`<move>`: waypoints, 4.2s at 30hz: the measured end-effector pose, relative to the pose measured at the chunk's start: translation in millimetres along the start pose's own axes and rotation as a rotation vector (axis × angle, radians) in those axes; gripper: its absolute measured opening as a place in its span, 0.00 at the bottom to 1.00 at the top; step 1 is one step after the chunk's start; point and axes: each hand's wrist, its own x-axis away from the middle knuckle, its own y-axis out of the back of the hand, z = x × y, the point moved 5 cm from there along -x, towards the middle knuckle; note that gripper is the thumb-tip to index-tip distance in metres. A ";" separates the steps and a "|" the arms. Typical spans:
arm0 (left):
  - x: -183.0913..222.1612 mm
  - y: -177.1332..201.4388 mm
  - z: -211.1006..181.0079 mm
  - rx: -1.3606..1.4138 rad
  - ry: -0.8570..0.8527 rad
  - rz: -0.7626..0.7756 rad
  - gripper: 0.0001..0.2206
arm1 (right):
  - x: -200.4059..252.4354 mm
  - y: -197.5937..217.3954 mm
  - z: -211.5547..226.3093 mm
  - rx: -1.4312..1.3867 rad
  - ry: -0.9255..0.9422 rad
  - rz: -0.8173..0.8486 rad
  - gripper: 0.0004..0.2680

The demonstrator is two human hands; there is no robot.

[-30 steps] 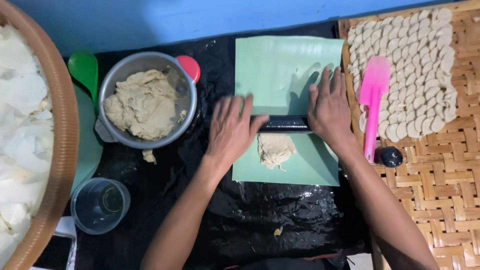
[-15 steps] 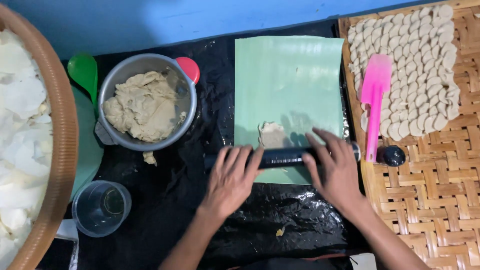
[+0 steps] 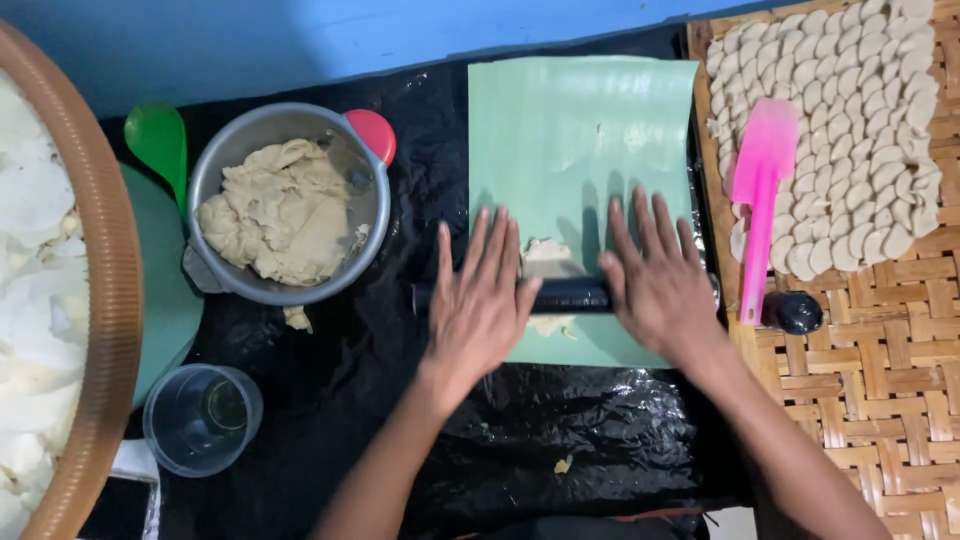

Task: Flattening and preparing dough using a roller and spatula on a work surface.

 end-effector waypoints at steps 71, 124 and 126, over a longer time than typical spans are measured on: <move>-84.2 -6.9 37.6 0.043 0.141 -0.015 0.36 | -66.3 5.9 -23.6 -0.116 -0.069 -0.090 0.23; 91.4 29.7 -34.1 0.121 -0.088 0.016 0.24 | 118.6 36.7 32.7 -0.236 0.121 -0.249 0.17; 85.1 26.7 -36.1 -0.056 -0.004 0.043 0.30 | 101.8 20.5 35.4 -0.117 0.155 -0.140 0.21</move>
